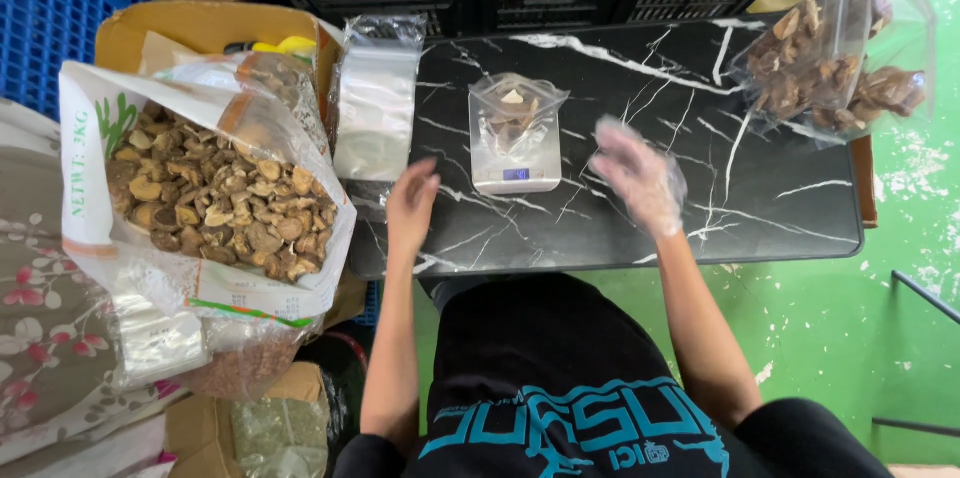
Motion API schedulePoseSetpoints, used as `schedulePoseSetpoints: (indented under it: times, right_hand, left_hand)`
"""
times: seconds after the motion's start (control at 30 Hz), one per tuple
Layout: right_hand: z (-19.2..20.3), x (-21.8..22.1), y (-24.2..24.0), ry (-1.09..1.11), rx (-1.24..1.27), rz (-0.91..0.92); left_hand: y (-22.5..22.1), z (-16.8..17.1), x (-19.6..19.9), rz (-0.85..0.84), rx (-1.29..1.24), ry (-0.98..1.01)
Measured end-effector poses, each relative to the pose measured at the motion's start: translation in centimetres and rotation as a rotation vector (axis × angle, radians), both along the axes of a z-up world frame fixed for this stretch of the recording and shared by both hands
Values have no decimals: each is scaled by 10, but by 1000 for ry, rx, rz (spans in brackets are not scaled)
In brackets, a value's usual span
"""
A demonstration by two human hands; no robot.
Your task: The person fills small plastic bags with dried mushrooms from a large bulk bag, weighs each small bag on a digital scale, and seals the bags by hand.
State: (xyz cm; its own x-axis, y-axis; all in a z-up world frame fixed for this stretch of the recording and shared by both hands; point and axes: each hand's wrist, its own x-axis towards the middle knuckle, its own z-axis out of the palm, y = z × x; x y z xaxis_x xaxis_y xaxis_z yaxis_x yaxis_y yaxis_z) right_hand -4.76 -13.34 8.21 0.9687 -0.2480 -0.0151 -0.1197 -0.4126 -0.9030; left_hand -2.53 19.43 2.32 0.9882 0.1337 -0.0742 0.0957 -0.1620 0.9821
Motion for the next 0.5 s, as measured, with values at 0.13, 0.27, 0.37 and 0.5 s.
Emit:
schedulePoseSetpoints:
  times: [0.13, 0.27, 0.37, 0.5]
  right_hand:
    - [1, 65, 5, -425, 156, 554]
    - [-5, 93, 35, -187, 240, 472]
    - [-19, 101, 27, -218, 96, 364]
    - [5, 83, 34, -229, 161, 305]
  left_hand:
    - [-28, 21, 67, -351, -116, -132]
    - [-53, 35, 114, -506, -223, -139]
    - [-57, 44, 122, -451, -193, -189]
    - [-67, 59, 110, -458, -238, -236]
